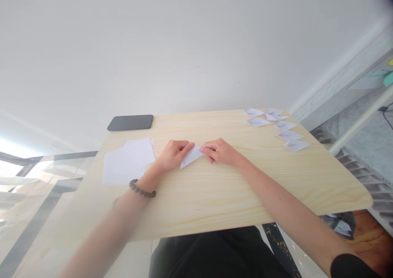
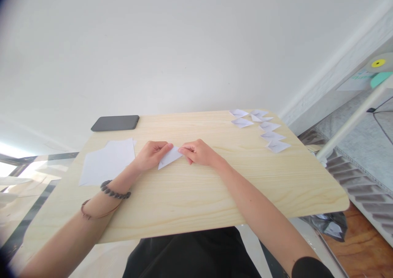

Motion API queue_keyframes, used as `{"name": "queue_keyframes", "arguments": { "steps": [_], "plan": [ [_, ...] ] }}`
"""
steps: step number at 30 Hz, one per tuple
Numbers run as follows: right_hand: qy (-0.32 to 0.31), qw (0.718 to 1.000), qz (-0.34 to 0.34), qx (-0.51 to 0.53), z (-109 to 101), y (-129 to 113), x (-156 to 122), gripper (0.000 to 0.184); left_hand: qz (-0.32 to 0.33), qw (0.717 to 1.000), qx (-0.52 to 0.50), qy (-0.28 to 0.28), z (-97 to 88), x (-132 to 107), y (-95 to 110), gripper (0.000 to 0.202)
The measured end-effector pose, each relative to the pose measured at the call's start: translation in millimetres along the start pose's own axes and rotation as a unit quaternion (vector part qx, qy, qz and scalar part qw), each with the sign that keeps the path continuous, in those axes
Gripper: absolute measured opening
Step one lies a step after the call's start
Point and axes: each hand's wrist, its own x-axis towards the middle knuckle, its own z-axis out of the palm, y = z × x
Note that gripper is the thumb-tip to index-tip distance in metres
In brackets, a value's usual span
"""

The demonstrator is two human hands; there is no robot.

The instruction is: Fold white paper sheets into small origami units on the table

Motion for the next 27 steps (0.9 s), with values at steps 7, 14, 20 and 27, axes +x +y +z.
{"name": "queue_keyframes", "arguments": {
  "steps": [7, 14, 20, 27],
  "plan": [
    [0.022, 0.999, 0.023, 0.021, 0.8, 2.4, 1.3, 0.043, -0.026, 0.998, -0.044, 0.024, 1.1, 1.5, 0.7, 0.043],
    [0.107, 0.989, 0.046, 0.094, 1.8, 8.2, 4.6, 0.040, -0.055, 0.988, -0.142, -0.032, -7.3, -0.3, 0.6, 0.058],
    [0.137, 0.986, 0.053, 0.085, 2.1, 9.8, 5.1, 0.038, -0.049, 0.989, -0.136, -0.040, -5.5, 0.7, -9.4, 0.048],
    [0.142, 0.984, 0.049, 0.091, 2.9, 7.3, 5.5, 0.039, -0.056, 0.987, -0.149, -0.010, -0.8, 1.7, -10.7, 0.047]
  ]
}}
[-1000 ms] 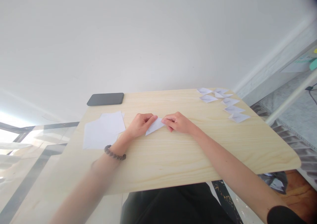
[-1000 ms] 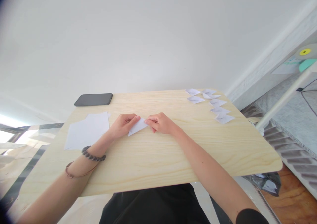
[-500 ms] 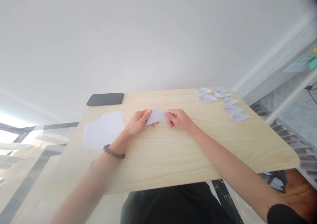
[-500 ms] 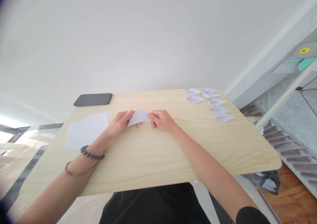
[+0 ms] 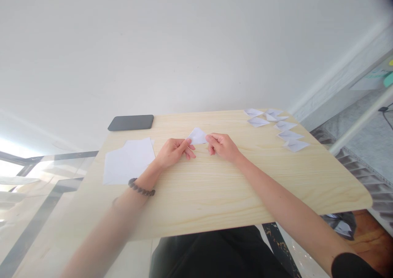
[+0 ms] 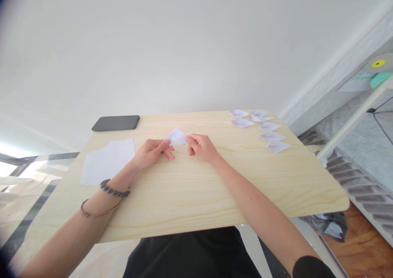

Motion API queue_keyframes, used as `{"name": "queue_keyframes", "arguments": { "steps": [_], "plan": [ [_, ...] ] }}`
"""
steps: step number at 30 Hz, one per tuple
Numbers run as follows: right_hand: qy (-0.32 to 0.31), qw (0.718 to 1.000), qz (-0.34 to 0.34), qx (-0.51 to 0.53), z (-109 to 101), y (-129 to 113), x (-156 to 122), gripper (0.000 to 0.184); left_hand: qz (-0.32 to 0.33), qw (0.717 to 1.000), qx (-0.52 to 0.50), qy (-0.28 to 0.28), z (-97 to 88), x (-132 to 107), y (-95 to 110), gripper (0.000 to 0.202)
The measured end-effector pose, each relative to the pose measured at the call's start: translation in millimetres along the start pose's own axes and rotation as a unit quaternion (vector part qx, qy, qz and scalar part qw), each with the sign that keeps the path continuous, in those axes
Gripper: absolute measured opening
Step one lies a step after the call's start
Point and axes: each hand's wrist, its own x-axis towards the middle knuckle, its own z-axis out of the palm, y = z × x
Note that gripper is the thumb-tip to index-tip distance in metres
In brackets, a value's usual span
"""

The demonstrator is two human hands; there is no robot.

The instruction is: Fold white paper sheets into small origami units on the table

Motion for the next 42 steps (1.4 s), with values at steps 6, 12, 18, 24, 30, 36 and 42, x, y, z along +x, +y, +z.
{"name": "queue_keyframes", "arguments": {
  "steps": [6, 12, 18, 24, 30, 36, 42],
  "plan": [
    [-0.032, 0.996, 0.025, 0.080, -1.3, -0.6, 3.6, 0.037, 0.058, 0.997, -0.024, 0.039, 3.8, -0.5, 2.7, 0.057],
    [-0.084, 0.995, 0.026, 0.054, -1.6, -0.9, 2.4, 0.040, 0.046, 0.996, 0.003, 0.081, 1.3, -0.5, 4.3, 0.057],
    [-0.090, 0.996, -0.002, -0.015, 1.2, -1.0, -0.4, 0.039, 0.076, 0.992, -0.054, 0.090, 2.6, 0.9, 3.9, 0.044],
    [-0.017, 0.997, -0.051, -0.049, 4.9, -1.8, -0.1, 0.028, 0.089, 0.988, -0.094, 0.086, 6.2, 2.0, 3.2, 0.036],
    [0.004, 0.995, -0.077, -0.066, 7.9, 0.5, -1.3, 0.022, 0.087, 0.989, -0.075, 0.087, 5.1, 3.2, -0.5, 0.031],
    [0.012, 0.994, -0.086, -0.063, 10.2, 1.4, -1.7, 0.020, 0.064, 0.991, -0.057, 0.101, 3.9, 3.3, -0.2, 0.034],
    [0.022, 0.994, -0.083, -0.068, 9.0, 0.1, -1.8, 0.022, 0.050, 0.993, -0.052, 0.091, 3.7, 1.5, 2.8, 0.035]
  ]
}}
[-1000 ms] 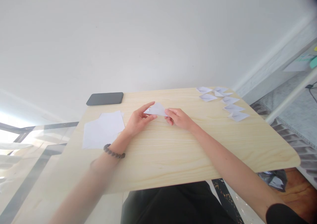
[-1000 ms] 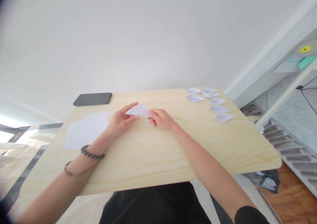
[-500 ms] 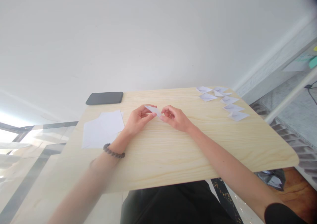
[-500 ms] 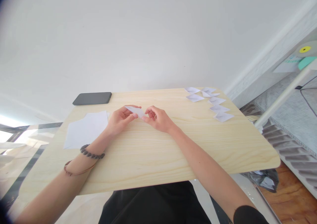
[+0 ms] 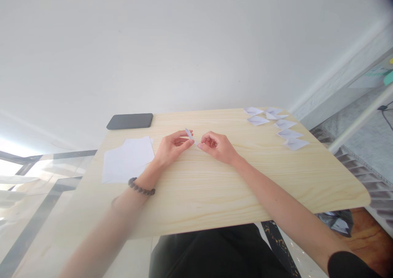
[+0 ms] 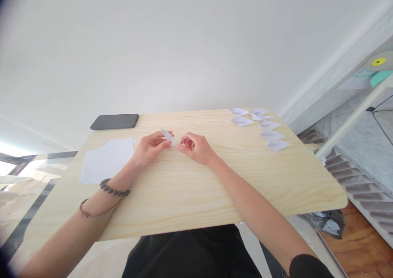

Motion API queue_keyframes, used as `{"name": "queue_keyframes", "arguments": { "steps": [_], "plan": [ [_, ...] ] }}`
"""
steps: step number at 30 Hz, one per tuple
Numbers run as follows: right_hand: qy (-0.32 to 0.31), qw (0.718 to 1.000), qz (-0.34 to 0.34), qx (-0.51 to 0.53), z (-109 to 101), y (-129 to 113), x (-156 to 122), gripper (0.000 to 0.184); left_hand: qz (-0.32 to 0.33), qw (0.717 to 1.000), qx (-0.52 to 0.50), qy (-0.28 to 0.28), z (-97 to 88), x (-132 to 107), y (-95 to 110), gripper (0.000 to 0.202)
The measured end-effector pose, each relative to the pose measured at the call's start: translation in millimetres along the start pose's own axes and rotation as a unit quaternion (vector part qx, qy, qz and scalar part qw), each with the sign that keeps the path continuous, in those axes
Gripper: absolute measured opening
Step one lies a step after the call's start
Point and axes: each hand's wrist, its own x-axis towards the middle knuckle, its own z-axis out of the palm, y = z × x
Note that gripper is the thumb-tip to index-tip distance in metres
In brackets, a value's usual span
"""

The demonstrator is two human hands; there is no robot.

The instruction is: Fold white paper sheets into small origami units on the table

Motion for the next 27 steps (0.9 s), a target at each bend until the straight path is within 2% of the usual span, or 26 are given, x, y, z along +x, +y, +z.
{"name": "queue_keyframes", "arguments": {
  "steps": [3, 8, 13, 15, 18, 22, 27],
  "plan": [
    [-0.004, 1.000, 0.008, 0.004, -0.4, -1.6, -0.3, 0.023, 0.000, 1.000, -0.004, 0.001, 0.5, -0.1, -0.4, 0.036],
    [-0.049, 0.998, 0.030, 0.020, -0.5, -3.5, -0.6, 0.024, 0.005, 1.000, -0.013, 0.005, 1.7, 0.4, -1.5, 0.036],
    [-0.044, 0.999, 0.018, 0.018, -0.1, -1.5, -0.1, 0.026, 0.013, 1.000, -0.008, 0.008, 1.3, 0.8, -2.1, 0.035],
    [-0.029, 1.000, 0.002, 0.007, 0.1, -0.8, -0.3, 0.022, 0.006, 1.000, -0.005, 0.009, 0.7, 0.6, -2.0, 0.037],
    [0.024, 0.999, -0.023, -0.032, 0.9, -1.8, -0.9, 0.015, -0.010, 1.000, 0.002, 0.012, -0.1, -0.2, -0.7, 0.041],
    [0.068, 0.991, -0.023, -0.115, 4.4, -5.1, -1.4, 0.015, -0.030, 1.000, 0.005, 0.001, 0.9, -1.3, 1.3, 0.047],
    [0.081, 0.987, 0.011, -0.139, 9.9, -1.9, -0.1, 0.010, 0.010, 1.000, 0.007, -0.007, 4.1, -1.6, 0.7, 0.042]
  ]
}}
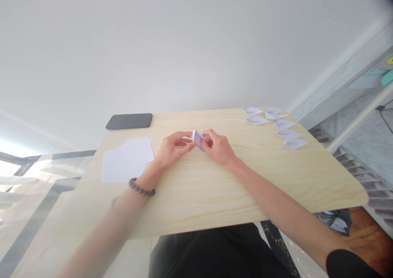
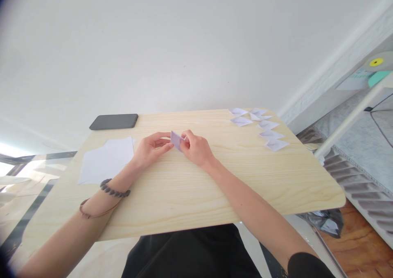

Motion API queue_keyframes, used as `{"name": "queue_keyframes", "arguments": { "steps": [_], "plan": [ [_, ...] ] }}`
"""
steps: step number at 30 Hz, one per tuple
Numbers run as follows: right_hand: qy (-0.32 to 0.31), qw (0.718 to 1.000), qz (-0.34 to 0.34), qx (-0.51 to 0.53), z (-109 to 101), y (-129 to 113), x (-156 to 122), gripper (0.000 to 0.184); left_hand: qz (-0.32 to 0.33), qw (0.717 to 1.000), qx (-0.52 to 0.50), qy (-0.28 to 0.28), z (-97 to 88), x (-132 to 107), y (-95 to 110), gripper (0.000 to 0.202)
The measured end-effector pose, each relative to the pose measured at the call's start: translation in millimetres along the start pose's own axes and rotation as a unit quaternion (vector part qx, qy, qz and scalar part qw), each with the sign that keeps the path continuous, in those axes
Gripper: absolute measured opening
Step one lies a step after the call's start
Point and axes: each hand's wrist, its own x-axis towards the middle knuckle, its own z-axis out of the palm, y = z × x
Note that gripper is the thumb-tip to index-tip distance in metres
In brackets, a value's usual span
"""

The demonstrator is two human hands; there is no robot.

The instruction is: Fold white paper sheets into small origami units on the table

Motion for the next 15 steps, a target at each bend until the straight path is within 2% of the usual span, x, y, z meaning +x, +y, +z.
{"name": "queue_keyframes", "arguments": {
  "steps": [3, 6, 11, 15],
  "plan": [
    [0.007, 0.998, 0.031, 0.045, 0.5, 2.5, 0.8, 0.007, 0.006, 1.000, -0.018, -0.022, 0.1, -0.1, 0.4, 0.040],
    [0.009, 0.996, 0.044, 0.082, -1.5, 1.5, 0.0, 0.012, -0.013, 0.995, -0.091, -0.046, -1.3, 1.1, 0.8, 0.045],
    [0.010, 0.999, -0.022, 0.041, -0.4, -3.3, -3.6, 0.017, -0.089, 0.966, -0.233, -0.070, -1.9, 6.1, -2.4, 0.042],
    [0.002, 0.997, -0.078, -0.014, 4.2, -2.7, -4.0, 0.016, -0.132, 0.963, -0.226, -0.062, -0.2, 8.1, -4.9, 0.043]
  ]
}}
